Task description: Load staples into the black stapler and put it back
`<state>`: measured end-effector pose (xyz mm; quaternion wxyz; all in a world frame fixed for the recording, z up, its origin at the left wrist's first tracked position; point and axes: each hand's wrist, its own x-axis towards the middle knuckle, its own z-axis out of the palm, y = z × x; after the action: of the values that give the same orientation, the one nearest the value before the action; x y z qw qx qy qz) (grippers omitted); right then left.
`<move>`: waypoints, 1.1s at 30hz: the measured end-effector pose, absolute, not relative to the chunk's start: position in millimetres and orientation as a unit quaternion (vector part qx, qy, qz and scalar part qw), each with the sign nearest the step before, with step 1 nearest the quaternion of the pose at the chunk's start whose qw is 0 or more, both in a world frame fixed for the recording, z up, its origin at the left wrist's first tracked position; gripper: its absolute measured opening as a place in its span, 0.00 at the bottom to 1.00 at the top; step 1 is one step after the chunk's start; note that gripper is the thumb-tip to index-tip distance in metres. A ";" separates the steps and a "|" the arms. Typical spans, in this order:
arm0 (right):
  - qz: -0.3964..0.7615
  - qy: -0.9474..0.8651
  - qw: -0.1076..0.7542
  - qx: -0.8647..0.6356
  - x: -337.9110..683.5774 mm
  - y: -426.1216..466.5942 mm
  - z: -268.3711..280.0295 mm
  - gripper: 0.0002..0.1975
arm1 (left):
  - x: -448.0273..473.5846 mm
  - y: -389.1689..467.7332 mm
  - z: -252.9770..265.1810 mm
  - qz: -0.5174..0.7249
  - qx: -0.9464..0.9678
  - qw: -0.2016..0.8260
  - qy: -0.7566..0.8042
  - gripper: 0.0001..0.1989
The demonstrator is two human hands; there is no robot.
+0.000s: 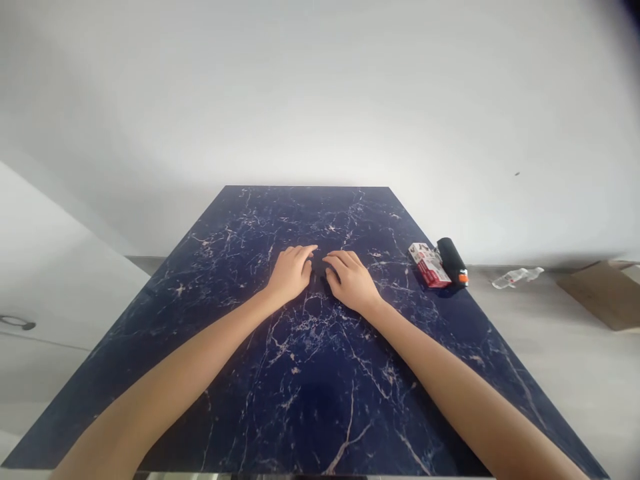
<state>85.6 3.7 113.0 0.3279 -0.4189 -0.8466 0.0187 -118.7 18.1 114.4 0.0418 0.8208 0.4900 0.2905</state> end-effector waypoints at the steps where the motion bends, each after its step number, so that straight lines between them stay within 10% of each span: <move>1: 0.023 -0.854 0.314 -0.414 83.2 6.9 112.3 0.17 | -117.4 19.7 113.3 0.272 0.826 0.037 0.492 0.24; 33: 0.056 -0.873 0.279 -0.396 84.7 15.2 100.8 0.18 | -110.7 22.9 103.7 0.202 0.867 0.005 0.456 0.18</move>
<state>84.7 15.2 100.8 0.2790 -0.3958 -0.8731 0.0564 -110.7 22.9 103.7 0.0050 0.8667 0.4560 0.2021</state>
